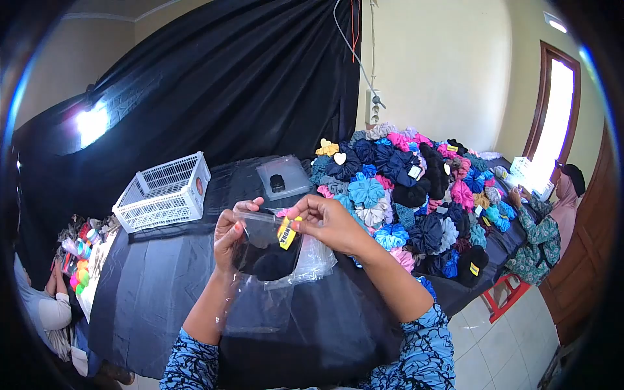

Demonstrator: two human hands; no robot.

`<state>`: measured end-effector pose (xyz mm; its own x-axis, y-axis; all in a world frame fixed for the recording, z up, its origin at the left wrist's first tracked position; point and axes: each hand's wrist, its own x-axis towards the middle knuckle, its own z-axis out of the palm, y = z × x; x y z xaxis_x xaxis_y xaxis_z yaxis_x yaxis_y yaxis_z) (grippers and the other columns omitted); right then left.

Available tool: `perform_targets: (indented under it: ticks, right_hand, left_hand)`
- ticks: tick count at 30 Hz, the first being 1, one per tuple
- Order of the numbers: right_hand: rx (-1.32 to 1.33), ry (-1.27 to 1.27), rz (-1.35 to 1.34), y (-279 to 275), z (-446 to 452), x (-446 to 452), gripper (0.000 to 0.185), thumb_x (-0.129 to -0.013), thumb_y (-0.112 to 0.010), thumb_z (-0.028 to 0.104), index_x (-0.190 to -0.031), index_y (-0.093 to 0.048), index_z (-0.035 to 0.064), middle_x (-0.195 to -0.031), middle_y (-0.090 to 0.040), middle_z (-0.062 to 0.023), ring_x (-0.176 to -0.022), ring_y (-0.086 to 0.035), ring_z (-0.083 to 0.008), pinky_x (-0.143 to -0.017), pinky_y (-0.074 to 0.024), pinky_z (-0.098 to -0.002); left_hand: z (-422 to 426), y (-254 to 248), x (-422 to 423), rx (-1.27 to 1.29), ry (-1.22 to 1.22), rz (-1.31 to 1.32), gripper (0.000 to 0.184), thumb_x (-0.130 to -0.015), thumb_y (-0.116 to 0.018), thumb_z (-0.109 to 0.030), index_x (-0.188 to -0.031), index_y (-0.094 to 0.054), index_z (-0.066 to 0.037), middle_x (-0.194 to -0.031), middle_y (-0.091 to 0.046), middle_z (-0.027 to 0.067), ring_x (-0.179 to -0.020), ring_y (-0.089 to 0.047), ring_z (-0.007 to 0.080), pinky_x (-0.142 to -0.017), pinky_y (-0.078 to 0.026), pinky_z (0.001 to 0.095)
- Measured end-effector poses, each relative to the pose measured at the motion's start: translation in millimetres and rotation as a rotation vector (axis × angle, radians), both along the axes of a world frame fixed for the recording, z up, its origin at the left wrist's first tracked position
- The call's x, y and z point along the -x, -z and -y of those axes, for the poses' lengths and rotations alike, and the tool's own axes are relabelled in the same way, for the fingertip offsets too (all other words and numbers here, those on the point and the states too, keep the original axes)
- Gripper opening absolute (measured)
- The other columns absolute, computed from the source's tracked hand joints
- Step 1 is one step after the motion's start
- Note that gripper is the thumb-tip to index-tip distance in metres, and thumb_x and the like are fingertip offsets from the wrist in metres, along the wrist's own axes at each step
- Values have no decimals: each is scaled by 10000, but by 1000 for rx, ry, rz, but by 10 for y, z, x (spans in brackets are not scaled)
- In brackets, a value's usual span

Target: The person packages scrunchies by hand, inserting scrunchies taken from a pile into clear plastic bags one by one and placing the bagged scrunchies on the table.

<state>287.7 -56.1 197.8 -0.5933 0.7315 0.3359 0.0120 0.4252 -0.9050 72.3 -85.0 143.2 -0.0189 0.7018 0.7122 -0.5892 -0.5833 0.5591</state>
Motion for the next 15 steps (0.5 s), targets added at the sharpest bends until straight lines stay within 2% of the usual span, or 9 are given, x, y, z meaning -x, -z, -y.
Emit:
perform_targets:
  ticks: [4,6,8,9,13,15]
  right_hand:
    - [1,-61,-93,-18,-22,-4,248,-825,-663,63,-1056,-584,14,-883,-622,-14,-813,-573,-65,-757,-455,-219]
    - [133,-91,-136,-27,-21,6,274,-820,-635,29,-1084,-566,3,-942,-628,-32,-859,-589,-80,-784,-468,-229]
    - [190,-120,-152,-43,-22,8,272,-817,-627,25,-1082,-566,3,-936,-631,-34,-859,-595,-86,-781,-468,-228]
    - [247,-150,-168,-49,-23,8,271,-815,-620,22,-1080,-566,2,-930,-635,-36,-859,-601,-91,-778,-469,-227]
    - [307,-162,-132,-6,-70,47,277,-801,-615,13,-1073,-565,0,-912,-640,-42,-837,-609,-97,-771,-468,-223]
    - [361,-208,-74,20,-89,68,271,-817,-567,-16,-1088,-550,-12,-932,-629,-45,-837,-598,-89,-744,-468,-219]
  left_hand:
    - [-40,24,-18,52,152,27,94,-874,-601,-130,-833,-547,-65,-1116,-571,186,-1247,-433,321,-1050,-317,437]
    - [-68,58,-37,56,160,31,100,-886,-583,-139,-839,-530,-68,-1061,-578,178,-1186,-480,306,-1023,-358,420]
    - [-85,128,-51,153,320,131,101,-893,-573,-141,-848,-518,-69,-988,-576,158,-1104,-518,275,-978,-407,401]
    - [-62,119,-98,169,323,168,102,-897,-568,-140,-855,-506,-71,-943,-567,138,-1013,-548,243,-929,-447,385]
    - [-78,175,-108,236,374,192,104,-898,-568,-135,-863,-501,-64,-945,-568,126,-932,-590,225,-865,-507,366]
    - [-70,200,-115,263,393,204,102,-896,-570,-132,-866,-500,-64,-944,-569,125,-934,-592,223,-858,-513,366]
